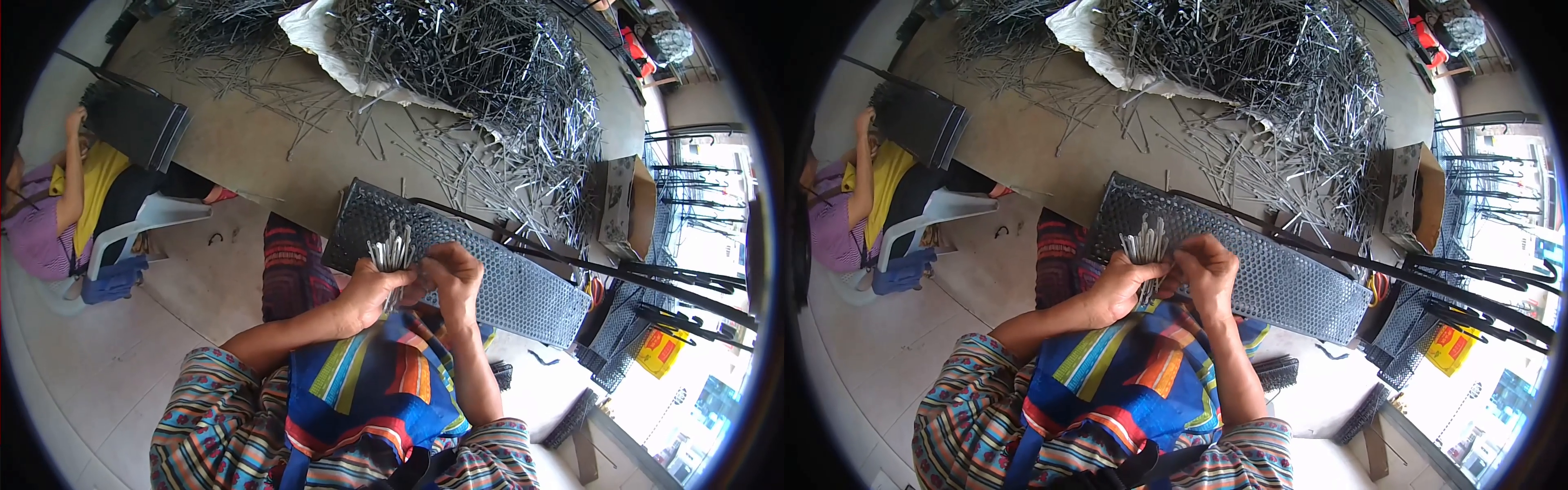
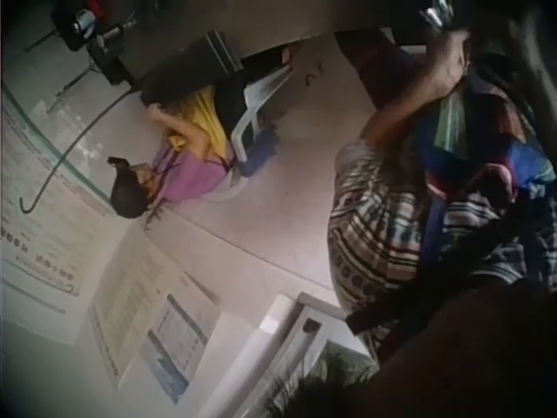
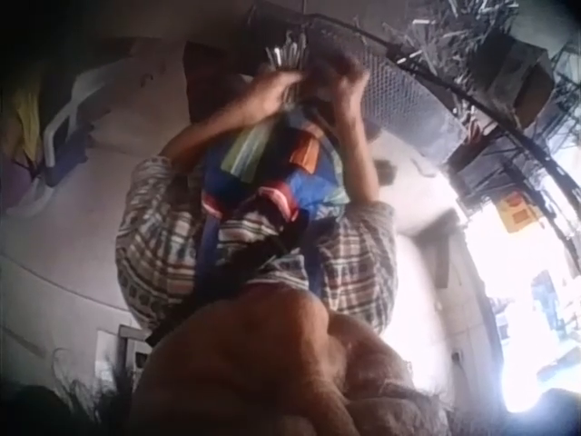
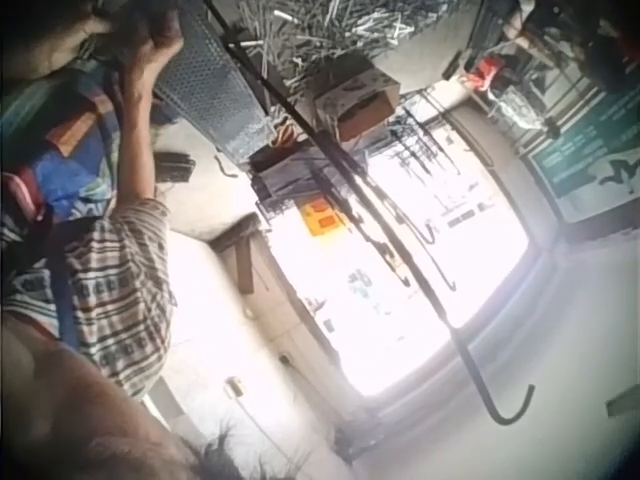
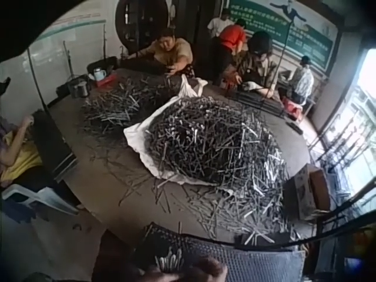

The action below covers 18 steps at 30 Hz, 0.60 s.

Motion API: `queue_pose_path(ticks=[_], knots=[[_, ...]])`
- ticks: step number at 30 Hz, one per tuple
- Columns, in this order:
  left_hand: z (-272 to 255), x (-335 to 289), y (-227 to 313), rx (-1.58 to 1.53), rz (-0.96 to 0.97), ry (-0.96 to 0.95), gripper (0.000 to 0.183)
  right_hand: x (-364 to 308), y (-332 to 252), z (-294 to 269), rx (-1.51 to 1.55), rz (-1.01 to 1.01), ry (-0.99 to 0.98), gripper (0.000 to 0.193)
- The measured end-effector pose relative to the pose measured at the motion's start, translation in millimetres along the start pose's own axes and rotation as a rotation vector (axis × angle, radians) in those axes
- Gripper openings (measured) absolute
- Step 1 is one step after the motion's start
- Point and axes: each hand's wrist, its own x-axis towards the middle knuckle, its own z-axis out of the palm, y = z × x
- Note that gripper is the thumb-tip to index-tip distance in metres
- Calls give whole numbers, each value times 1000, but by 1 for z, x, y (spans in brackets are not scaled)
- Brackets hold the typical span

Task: Inserting bundles of thin metal wires into a perforated metal plate to assemble a mesh component.

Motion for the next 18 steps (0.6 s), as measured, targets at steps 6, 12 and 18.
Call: queue_pose_path(ticks=[6,12,18], knots=[[4,-7,9,83,-9,120,15,7,-15,-11,58,-304,379,8],[8,-8,5,136,59,101,16,27,-9,-13,-609,-721,472,8],[3,-2,4,124,32,93,15,34,-14,-5,-819,-829,290,13]])
